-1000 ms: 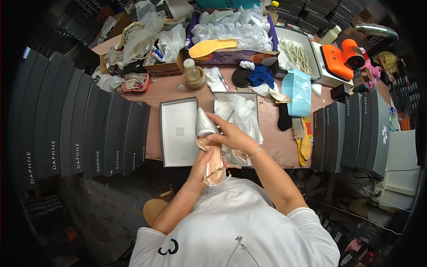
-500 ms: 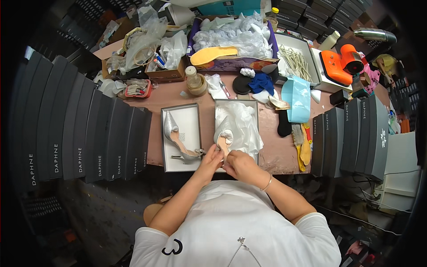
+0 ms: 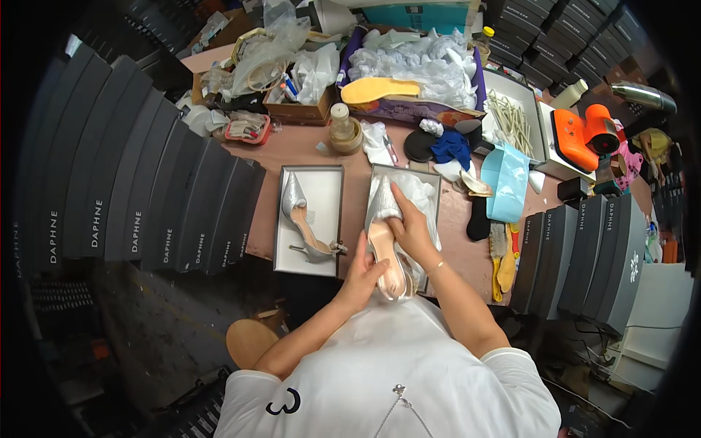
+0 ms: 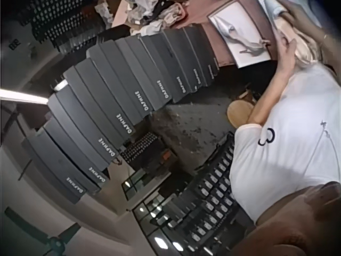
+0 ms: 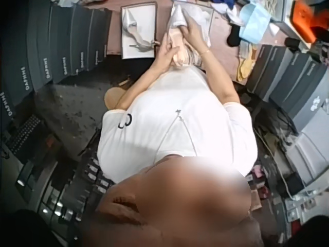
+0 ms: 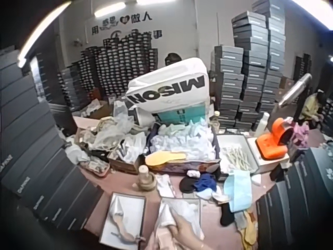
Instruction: Packaging high-heeled shoes into boxes with tissue paper and insoles.
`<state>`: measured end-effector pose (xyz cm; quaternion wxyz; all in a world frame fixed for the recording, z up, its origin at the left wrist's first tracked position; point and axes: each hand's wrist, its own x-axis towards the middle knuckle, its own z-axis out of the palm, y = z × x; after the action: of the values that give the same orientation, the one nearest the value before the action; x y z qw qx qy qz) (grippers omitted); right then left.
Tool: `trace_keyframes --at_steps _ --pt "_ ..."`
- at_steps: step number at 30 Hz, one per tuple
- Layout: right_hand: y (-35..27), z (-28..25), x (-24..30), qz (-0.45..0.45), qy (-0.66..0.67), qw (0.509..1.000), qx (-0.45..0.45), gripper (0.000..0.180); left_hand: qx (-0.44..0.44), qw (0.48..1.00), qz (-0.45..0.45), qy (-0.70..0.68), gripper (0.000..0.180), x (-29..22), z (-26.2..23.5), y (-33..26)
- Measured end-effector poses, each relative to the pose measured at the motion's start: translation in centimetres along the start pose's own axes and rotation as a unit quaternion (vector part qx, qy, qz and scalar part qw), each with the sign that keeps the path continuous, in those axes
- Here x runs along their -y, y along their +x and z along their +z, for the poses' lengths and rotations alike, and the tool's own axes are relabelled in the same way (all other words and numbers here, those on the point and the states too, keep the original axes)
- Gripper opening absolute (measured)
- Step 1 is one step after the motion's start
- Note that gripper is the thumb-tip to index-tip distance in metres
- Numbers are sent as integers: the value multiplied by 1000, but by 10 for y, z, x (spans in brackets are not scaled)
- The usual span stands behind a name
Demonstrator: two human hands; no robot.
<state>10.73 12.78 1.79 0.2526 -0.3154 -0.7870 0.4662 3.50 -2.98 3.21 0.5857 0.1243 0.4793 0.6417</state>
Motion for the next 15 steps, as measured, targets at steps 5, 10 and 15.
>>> trace_keyframes --at_steps 5,10,15 --pt "28 -17 8 -43 62 992 105 73 -11 998 10 -56 74 -21 3 7" --pt "-1 -68 28 108 260 949 143 71 -14 997 54 -53 66 -48 -15 19" --pt "-61 -79 31 96 261 950 141 78 -15 995 33 -91 63 -58 -18 23"
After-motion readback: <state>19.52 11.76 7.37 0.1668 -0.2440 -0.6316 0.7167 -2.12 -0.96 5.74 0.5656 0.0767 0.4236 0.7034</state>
